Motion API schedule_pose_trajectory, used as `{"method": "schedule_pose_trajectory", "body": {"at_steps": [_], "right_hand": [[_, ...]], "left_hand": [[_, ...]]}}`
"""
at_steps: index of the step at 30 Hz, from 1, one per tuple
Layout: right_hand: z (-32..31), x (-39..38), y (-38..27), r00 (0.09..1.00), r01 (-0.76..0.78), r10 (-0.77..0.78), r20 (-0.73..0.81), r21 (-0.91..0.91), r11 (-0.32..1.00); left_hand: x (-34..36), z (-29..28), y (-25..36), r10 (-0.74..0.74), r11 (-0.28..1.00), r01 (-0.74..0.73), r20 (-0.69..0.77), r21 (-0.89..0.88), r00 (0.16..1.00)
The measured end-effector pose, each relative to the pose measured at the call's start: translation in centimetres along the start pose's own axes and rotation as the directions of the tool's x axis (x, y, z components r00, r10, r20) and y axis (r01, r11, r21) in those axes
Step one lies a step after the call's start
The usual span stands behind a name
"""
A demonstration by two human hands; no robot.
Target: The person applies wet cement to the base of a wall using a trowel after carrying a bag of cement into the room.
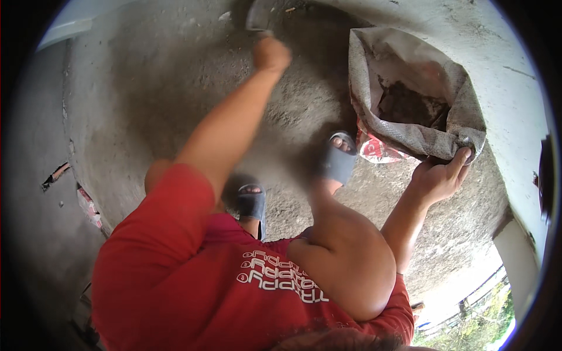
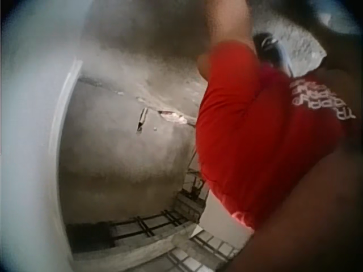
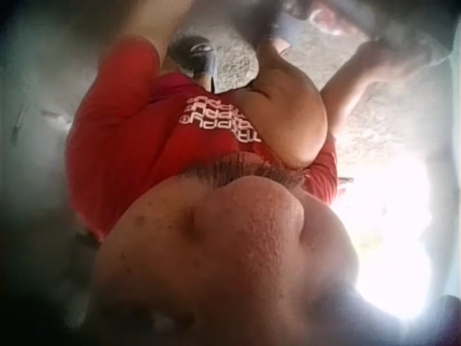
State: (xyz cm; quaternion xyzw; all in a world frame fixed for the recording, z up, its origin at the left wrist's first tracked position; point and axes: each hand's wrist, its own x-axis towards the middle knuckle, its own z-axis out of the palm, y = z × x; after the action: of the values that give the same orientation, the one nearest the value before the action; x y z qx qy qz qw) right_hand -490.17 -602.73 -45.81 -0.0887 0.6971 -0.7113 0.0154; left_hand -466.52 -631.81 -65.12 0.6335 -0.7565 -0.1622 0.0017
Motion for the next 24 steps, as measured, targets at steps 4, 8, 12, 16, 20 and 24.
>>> {"method": "schedule_pose_trajectory", "body": {"at_steps": [4, 8, 12, 16, 20, 24], "right_hand": [[-1.7, 0.8, 1.6, 0.992, 0.123, -0.115, 0.049, -0.201, 0.972], [-1.1, 1.4, 0.9, 0.998, -0.061, 0.064, -0.027, 0.107, 0.992], [-1.4, 1.5, 1.6, 0.994, -0.088, 0.093, -0.057, 0.094, 0.992], [-1.1, 1.9, 1.6, 0.978, -0.167, 0.184, -0.099, 0.166, 0.972], [-1.1, 2.0, 1.6, 0.974, -0.172, 0.195, -0.115, 0.18, 0.969], [-1.8, 2.1, 2.0, 0.976, -0.158, 0.176, -0.131, 0.137, 0.978]], "left_hand": [[-5.1, 1.9, 7.8, -0.012, 0.941, -0.051, -0.183, -0.334, 0.983], [-8.3, 0.8, 6.5, 0.036, 0.933, -0.022, 0.033, -0.36, 0.999], [-9.6, -1.9, 1.5, -0.002, 0.928, -0.05, -0.14, -0.369, 0.99], [-8.4, -2.5, -3.3, 0.084, 0.989, -0.1, -0.136, -0.11, 0.987], [-2.9, -7.1, -5.2, 0.325, 0.934, -0.354, 0.311, 0.04, 0.893], [1.2, -8.4, -3.0, 0.316, 0.802, -0.497, 0.471, 0.331, 0.824]]}}
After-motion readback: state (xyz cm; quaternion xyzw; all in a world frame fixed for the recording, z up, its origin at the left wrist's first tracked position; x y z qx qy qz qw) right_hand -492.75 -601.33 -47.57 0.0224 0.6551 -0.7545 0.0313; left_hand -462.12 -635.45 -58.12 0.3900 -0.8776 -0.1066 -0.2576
